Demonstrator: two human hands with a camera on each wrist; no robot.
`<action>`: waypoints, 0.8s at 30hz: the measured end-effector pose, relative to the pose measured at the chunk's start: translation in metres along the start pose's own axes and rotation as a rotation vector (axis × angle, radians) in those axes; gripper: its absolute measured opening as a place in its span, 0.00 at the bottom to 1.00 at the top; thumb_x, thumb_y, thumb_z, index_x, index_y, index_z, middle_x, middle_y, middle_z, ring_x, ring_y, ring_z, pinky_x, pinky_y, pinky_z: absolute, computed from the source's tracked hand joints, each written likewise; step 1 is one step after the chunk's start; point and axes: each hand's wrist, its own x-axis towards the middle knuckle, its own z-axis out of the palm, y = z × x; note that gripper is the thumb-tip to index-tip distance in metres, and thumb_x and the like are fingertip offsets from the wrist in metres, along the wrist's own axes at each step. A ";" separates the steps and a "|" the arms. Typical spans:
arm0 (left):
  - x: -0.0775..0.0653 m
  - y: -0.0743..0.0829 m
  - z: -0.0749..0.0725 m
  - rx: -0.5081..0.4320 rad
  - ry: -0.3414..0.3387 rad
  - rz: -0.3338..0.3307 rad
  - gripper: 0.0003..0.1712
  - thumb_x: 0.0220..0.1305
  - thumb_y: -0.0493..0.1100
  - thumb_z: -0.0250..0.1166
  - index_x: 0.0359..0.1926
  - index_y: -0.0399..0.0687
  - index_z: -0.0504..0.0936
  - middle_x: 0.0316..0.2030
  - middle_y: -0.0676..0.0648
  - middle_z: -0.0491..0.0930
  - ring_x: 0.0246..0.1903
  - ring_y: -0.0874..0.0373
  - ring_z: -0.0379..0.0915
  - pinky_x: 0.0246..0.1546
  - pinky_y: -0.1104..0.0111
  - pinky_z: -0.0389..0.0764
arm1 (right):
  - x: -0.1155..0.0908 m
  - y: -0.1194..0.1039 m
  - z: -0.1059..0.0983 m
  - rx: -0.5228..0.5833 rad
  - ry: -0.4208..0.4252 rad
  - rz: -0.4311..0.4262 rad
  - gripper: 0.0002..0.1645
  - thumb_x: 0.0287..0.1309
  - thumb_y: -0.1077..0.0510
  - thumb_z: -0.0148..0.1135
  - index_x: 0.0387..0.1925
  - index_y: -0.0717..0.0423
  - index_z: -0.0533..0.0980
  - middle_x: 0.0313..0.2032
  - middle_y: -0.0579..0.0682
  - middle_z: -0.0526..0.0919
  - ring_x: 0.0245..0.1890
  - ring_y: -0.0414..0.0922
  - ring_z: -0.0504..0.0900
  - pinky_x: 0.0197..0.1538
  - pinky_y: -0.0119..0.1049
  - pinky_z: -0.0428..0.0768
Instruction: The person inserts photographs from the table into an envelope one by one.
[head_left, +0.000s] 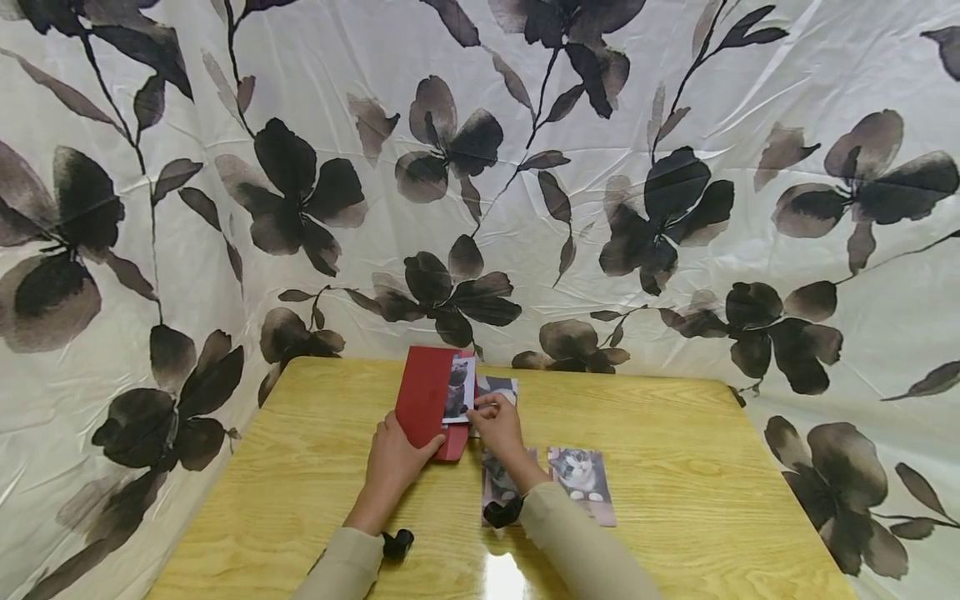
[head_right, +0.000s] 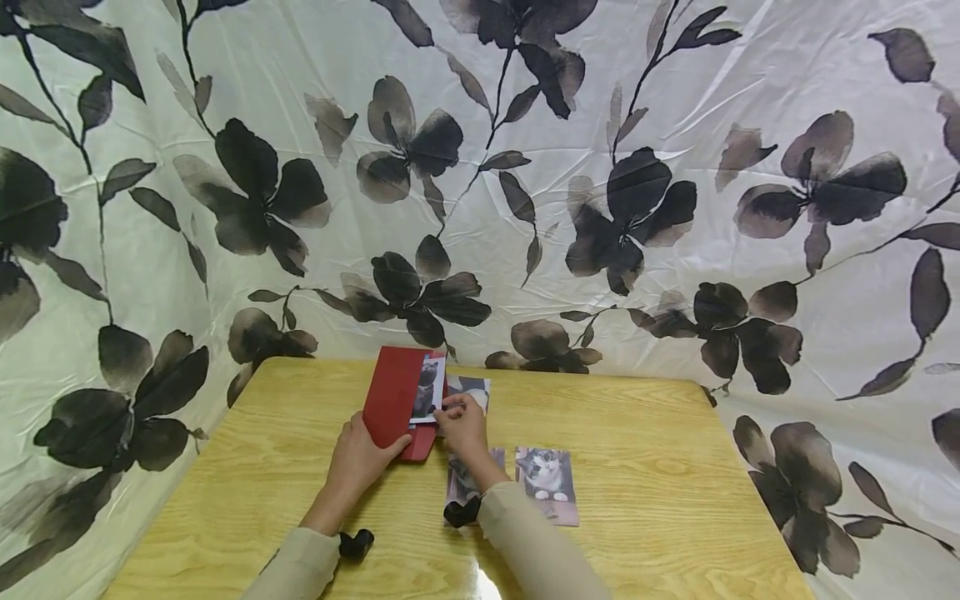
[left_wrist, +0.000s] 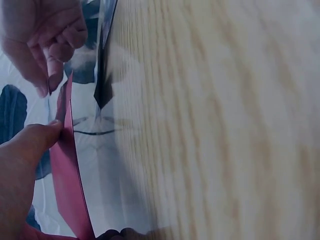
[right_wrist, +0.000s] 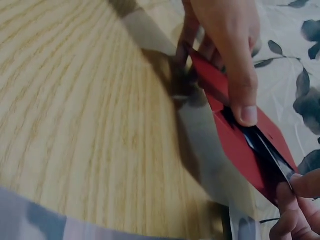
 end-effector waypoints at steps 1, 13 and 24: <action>0.000 0.000 0.000 -0.003 0.000 -0.003 0.58 0.60 0.61 0.80 0.70 0.22 0.62 0.56 0.25 0.74 0.54 0.32 0.76 0.57 0.41 0.80 | 0.000 -0.001 0.002 -0.006 0.000 -0.005 0.11 0.68 0.63 0.72 0.47 0.63 0.81 0.29 0.53 0.87 0.26 0.39 0.78 0.29 0.32 0.74; -0.003 -0.002 0.001 -0.009 -0.001 0.008 0.56 0.60 0.60 0.80 0.68 0.23 0.64 0.56 0.26 0.75 0.54 0.33 0.76 0.57 0.42 0.80 | -0.007 -0.008 0.022 -0.109 0.082 0.062 0.10 0.67 0.59 0.75 0.45 0.57 0.83 0.31 0.48 0.87 0.29 0.41 0.81 0.36 0.36 0.79; -0.001 0.000 0.000 -0.025 0.005 0.019 0.54 0.60 0.60 0.80 0.67 0.23 0.65 0.54 0.26 0.75 0.52 0.34 0.77 0.55 0.42 0.81 | 0.000 -0.009 0.030 -0.170 0.106 0.077 0.07 0.64 0.58 0.77 0.42 0.56 0.88 0.30 0.46 0.89 0.30 0.39 0.84 0.36 0.35 0.83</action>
